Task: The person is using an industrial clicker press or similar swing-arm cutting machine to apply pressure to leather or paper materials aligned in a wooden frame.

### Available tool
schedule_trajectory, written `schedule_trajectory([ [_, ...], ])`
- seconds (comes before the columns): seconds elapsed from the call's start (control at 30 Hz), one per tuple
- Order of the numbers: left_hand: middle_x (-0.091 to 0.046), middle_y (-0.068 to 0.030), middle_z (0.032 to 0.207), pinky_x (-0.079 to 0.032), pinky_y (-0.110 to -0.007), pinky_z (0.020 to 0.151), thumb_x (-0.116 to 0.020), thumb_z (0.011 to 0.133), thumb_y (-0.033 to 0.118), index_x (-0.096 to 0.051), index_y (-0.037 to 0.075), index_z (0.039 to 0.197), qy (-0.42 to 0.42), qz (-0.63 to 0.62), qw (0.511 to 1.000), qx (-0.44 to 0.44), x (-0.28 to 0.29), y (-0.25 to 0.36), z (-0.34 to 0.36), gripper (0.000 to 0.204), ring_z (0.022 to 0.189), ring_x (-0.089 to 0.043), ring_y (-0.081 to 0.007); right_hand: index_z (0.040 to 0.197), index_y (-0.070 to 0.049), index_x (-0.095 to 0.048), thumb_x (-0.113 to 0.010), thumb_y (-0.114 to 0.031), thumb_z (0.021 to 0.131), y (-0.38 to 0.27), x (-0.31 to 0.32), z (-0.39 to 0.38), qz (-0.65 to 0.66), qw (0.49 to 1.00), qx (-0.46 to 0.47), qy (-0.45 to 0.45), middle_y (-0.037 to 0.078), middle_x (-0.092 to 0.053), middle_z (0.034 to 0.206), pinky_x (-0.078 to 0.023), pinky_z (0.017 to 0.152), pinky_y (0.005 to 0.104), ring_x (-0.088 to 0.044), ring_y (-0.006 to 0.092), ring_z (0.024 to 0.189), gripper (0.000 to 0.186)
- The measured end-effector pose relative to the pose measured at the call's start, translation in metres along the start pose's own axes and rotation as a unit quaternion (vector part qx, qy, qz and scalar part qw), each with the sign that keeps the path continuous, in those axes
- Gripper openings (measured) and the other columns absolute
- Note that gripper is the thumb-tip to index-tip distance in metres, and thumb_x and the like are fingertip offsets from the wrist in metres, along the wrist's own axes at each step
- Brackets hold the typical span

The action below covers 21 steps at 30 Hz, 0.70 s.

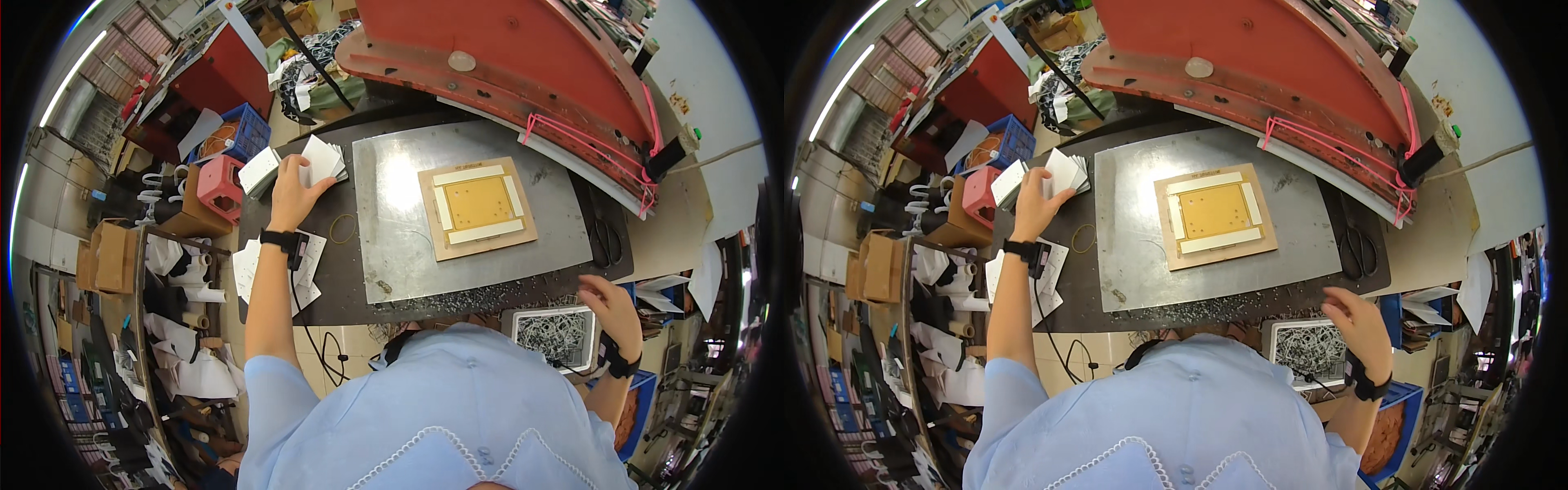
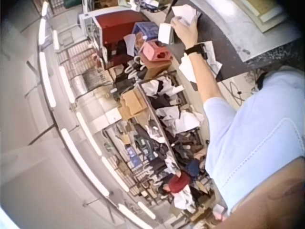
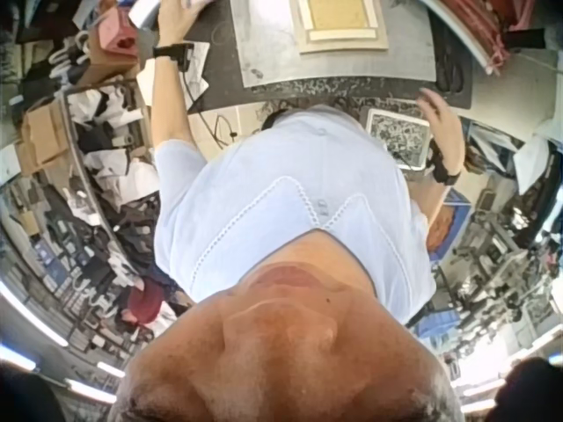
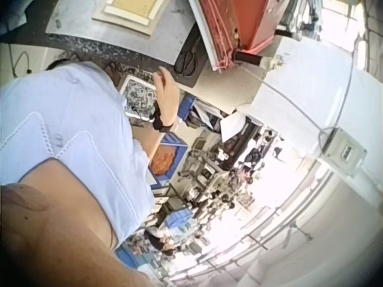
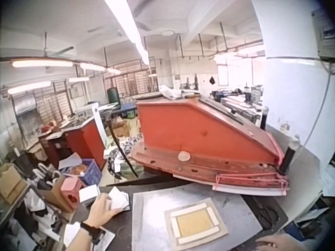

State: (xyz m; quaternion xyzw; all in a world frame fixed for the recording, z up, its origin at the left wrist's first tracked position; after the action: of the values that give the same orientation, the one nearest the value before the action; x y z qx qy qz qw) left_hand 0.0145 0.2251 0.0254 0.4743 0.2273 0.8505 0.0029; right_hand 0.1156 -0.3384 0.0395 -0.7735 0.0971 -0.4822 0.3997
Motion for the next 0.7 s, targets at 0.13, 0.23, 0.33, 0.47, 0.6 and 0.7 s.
schedule_trajectory([
  [0.13, -0.059, -0.0168, 0.117, -0.050, -0.040, 0.086, -0.085, 0.068, 0.030, -0.055, 0.004, 0.105, -0.002, -0.074, 0.994, -0.078, 0.019, 0.095, -0.023, 0.055, 0.103, -0.060, -0.0358, 0.111, 0.003, -0.067, -0.062, -0.016, 0.094, -0.050, -0.034, 0.035, 0.128, 0.988, 0.053, -0.068, 0.010, -0.073, 0.089, -0.052, 0.073, 0.0275, -0.068, 0.0152, 0.079, 0.026],
  [0.23, -0.057, -0.0174, 0.126, -0.048, -0.043, 0.094, -0.087, 0.062, 0.025, -0.059, 0.006, 0.108, -0.097, -0.050, 0.981, -0.158, 0.003, 0.175, -0.056, 0.058, 0.112, -0.058, -0.0375, 0.116, 0.002, -0.063, -0.059, -0.017, 0.097, -0.091, -0.067, 0.061, 0.228, 0.959, 0.100, -0.137, 0.007, -0.071, 0.092, -0.051, 0.071, 0.0257, -0.064, 0.0129, 0.075, 0.027],
  [0.33, -0.055, -0.0168, 0.128, -0.048, -0.043, 0.094, -0.089, 0.061, 0.026, -0.061, 0.007, 0.109, -0.123, -0.082, 0.968, -0.202, -0.017, 0.227, -0.084, 0.059, 0.112, -0.056, -0.0364, 0.117, 0.002, -0.060, -0.059, -0.020, 0.097, -0.115, -0.093, 0.078, 0.284, 0.936, 0.102, -0.183, 0.009, -0.071, 0.092, -0.050, 0.067, 0.0246, -0.063, 0.0118, 0.072, 0.029],
  [0.47, -0.054, -0.0170, 0.129, -0.047, -0.044, 0.094, -0.089, 0.062, 0.024, -0.059, 0.006, 0.115, -0.115, -0.135, 0.974, -0.143, -0.034, 0.226, -0.089, 0.064, 0.113, -0.055, -0.0367, 0.117, 0.000, -0.059, -0.059, -0.023, 0.098, -0.086, -0.097, 0.107, 0.284, 0.942, 0.088, -0.156, 0.006, -0.068, 0.085, -0.046, 0.059, 0.0228, -0.060, 0.0092, 0.068, 0.029],
  [0.6, -0.053, -0.0177, 0.130, -0.045, -0.044, 0.097, -0.089, 0.063, 0.025, -0.057, 0.006, 0.120, -0.097, -0.104, 0.977, -0.158, -0.033, 0.234, -0.084, 0.068, 0.116, -0.053, -0.0374, 0.107, 0.000, -0.063, -0.061, -0.023, 0.097, -0.085, -0.092, 0.111, 0.288, 0.943, 0.082, -0.143, 0.000, -0.063, 0.074, -0.044, 0.053, 0.0219, -0.058, 0.0067, 0.065, 0.025],
  [0.7, -0.052, -0.0182, 0.133, -0.044, -0.045, 0.100, -0.088, 0.066, 0.024, -0.057, 0.005, 0.122, -0.101, -0.128, 0.974, -0.156, -0.038, 0.244, -0.083, 0.067, 0.120, -0.052, -0.0388, 0.101, 0.001, -0.065, -0.061, -0.023, 0.097, -0.083, -0.093, 0.111, 0.276, 0.947, 0.093, -0.135, 0.001, -0.063, 0.073, -0.044, 0.053, 0.0209, -0.056, 0.0060, 0.062, 0.025],
])
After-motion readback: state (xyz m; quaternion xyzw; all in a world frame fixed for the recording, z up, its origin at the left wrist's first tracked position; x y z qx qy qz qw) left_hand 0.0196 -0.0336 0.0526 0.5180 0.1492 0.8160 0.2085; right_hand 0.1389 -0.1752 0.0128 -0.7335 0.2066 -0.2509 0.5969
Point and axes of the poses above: each hand's wrist, its own z-axis towards the middle knuckle, its own x-axis out of the back of the hand, y = z × x, the point moved 6 cm from there along z, towards the middle knuckle
